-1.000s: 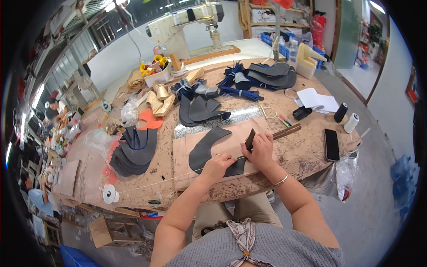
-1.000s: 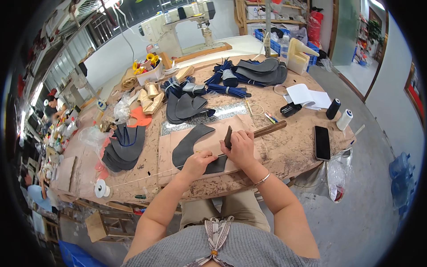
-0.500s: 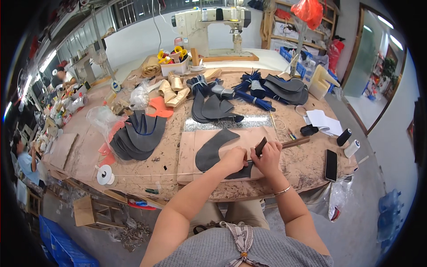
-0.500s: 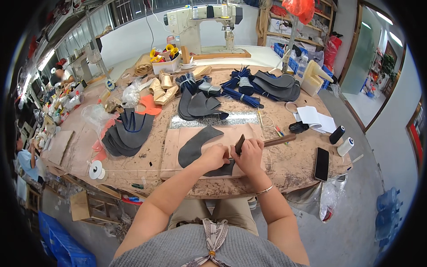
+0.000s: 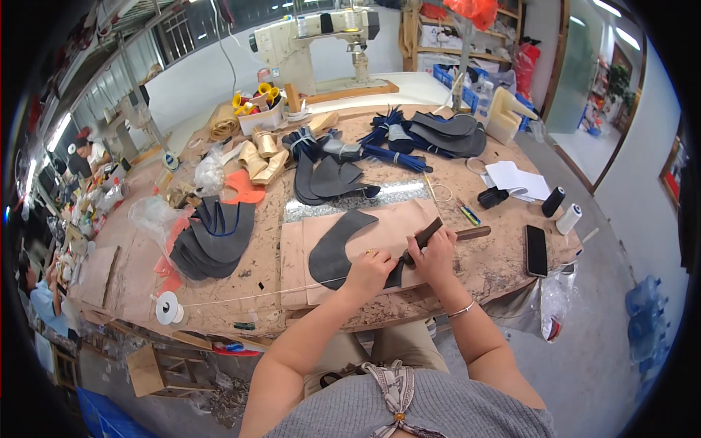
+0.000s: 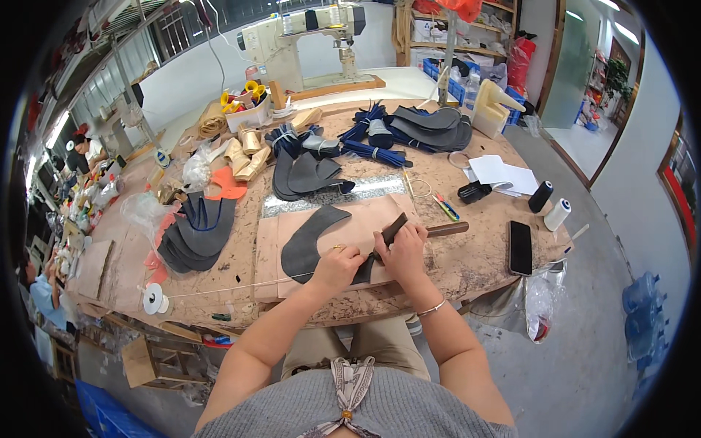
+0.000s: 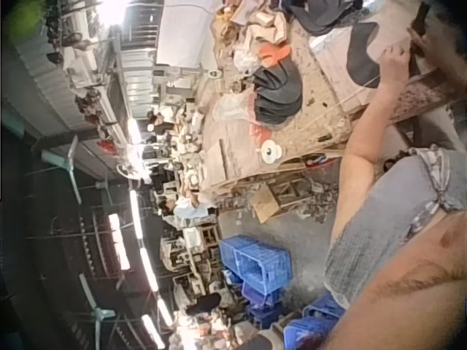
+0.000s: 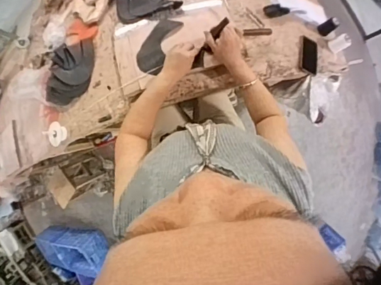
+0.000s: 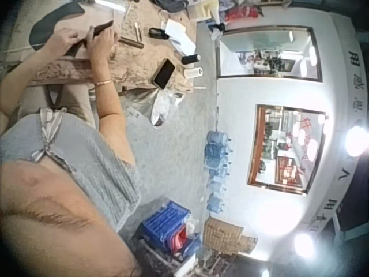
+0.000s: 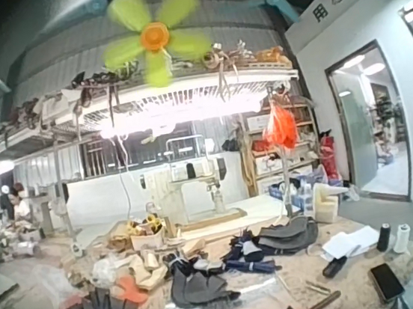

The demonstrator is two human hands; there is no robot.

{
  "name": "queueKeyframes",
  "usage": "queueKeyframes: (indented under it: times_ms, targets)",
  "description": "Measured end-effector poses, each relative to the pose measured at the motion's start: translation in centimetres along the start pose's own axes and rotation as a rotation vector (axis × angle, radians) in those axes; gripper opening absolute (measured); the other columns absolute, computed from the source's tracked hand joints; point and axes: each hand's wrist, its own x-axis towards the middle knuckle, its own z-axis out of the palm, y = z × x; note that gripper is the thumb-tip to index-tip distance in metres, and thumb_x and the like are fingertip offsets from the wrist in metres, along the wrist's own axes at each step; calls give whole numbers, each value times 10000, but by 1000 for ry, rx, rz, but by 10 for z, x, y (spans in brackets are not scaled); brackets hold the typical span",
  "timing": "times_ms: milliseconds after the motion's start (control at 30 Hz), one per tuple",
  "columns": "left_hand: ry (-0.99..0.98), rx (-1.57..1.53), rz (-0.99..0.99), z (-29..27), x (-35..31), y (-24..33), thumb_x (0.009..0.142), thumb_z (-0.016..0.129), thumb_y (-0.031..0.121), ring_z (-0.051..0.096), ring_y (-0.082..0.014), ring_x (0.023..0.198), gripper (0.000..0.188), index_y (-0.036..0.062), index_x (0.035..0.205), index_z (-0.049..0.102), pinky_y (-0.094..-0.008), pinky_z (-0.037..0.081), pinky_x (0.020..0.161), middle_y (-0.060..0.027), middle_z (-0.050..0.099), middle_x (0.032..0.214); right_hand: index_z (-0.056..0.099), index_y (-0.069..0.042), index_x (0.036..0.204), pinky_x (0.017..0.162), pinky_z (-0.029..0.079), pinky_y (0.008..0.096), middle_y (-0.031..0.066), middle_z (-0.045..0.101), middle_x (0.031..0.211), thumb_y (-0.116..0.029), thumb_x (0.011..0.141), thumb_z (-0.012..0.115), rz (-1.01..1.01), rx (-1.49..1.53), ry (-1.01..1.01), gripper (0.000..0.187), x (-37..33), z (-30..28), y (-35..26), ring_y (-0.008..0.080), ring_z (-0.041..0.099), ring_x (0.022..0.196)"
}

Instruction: The person sits at a workbench in a workshop and uses a hammer and a small metal tool to press a dark, curved shoe part onto a pink cutting mat. They repeatedly position the tool and strike it with the hammer to flatten or shape the material. The person handles multiple similar shoe parts, moving them from a pile to the work area and back.

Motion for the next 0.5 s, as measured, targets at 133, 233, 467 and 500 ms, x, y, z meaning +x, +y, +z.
queueKeyframes:
  times_ms: [133, 233, 467, 500]
  targets:
    - [-100, 131, 42, -4, 1, 4, 791, 599, 126, 615, -206, 914, 246, 95, 1021, 680, -343, 517, 797, -28, 613, 934, 596, -78, 848, 865, 359, 411, 34, 615, 782, -207, 825, 743, -29, 14, 13, 197, 7, -4, -1, 251, 585, 793]
    - [-101, 148, 40, -1, 1, 4, 782, 599, 118, 615, -206, 914, 272, 96, 1043, 672, -335, 509, 812, -30, 613, 934, 584, -82, 841, 852, 356, 418, 29, 611, 775, -187, 825, 733, -69, 31, 76, 183, 14, -8, -6, 250, 581, 790]
    - [-11, 47, 23, -1, 2, 2, 794, 616, 100, 611, -240, 937, 201, 84, 980, 690, -372, 489, 840, -50, 615, 936, 584, -86, 844, 854, 351, 428, 35, 611, 784, -186, 808, 741, -183, -3, -32, 190, 10, 5, 4, 254, 575, 799]
    - [-11, 16, 2, 1, 1, 2, 795, 624, 95, 611, -249, 939, 194, 82, 976, 693, -380, 488, 842, -55, 617, 938, 586, -87, 844, 857, 351, 429, 37, 611, 786, -190, 805, 745, -198, -9, -18, 193, 12, 5, 5, 255, 574, 803]
